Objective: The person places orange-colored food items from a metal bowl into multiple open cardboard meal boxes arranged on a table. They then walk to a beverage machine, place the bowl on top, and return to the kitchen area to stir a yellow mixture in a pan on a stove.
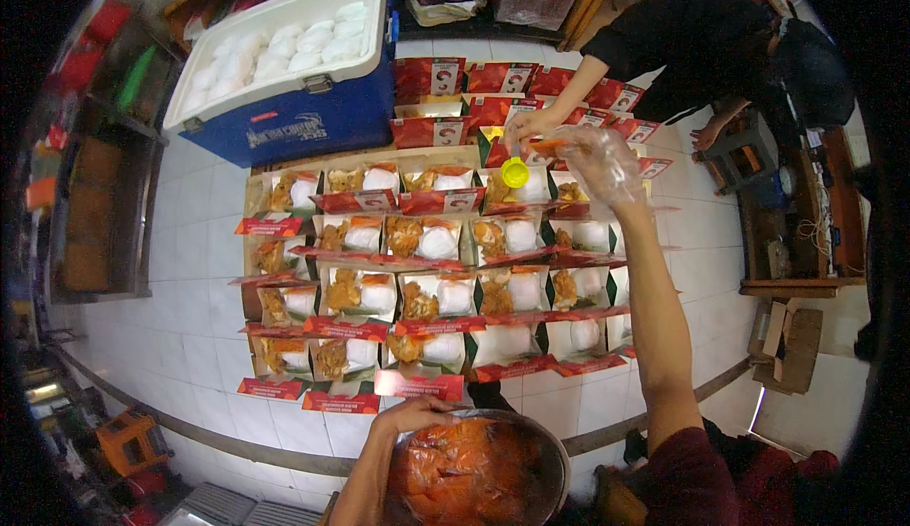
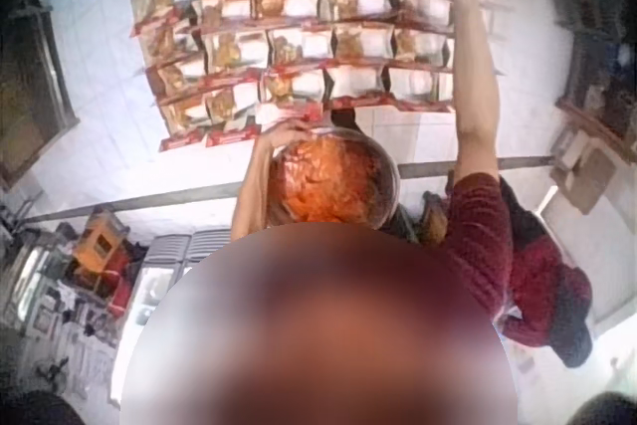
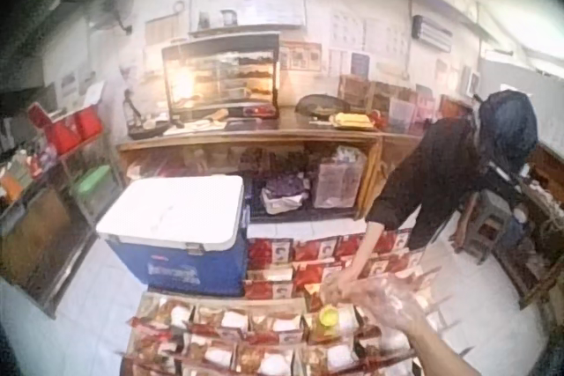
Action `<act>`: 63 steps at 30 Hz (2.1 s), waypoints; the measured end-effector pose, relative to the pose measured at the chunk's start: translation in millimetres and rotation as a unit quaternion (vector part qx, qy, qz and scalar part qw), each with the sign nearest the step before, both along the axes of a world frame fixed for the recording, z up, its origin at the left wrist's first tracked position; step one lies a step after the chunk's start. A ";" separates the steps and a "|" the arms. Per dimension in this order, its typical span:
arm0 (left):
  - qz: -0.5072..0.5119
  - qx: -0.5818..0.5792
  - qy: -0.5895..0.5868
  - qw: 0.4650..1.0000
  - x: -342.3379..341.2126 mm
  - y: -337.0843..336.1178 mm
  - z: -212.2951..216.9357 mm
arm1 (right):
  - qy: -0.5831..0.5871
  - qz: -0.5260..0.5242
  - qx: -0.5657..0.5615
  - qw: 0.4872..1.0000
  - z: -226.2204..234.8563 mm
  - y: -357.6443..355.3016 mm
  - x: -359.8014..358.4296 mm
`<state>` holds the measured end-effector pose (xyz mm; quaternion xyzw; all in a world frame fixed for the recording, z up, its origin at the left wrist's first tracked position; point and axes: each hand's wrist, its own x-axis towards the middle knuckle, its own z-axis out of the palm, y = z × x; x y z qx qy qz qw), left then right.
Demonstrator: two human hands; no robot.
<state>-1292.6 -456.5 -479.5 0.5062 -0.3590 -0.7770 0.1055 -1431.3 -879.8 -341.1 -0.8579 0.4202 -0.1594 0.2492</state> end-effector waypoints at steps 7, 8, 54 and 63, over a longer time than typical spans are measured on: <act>0.057 0.062 0.010 0.996 -3.6 -12.9 0.6 | 0.325 0.056 0.051 0.943 -23.4 -61.6 -9.3; 0.063 0.062 0.016 0.996 -4.4 -12.1 -2.2 | 0.320 0.068 0.015 0.945 -39.8 -65.4 -7.7; 0.022 -0.044 0.028 0.998 -17.7 -14.8 -1.4 | 0.182 0.404 0.357 0.822 -83.7 428.7 -33.9; 0.020 -0.115 0.029 0.993 -23.4 -4.7 -2.0 | 0.222 0.383 0.366 0.819 -67.1 463.3 -31.3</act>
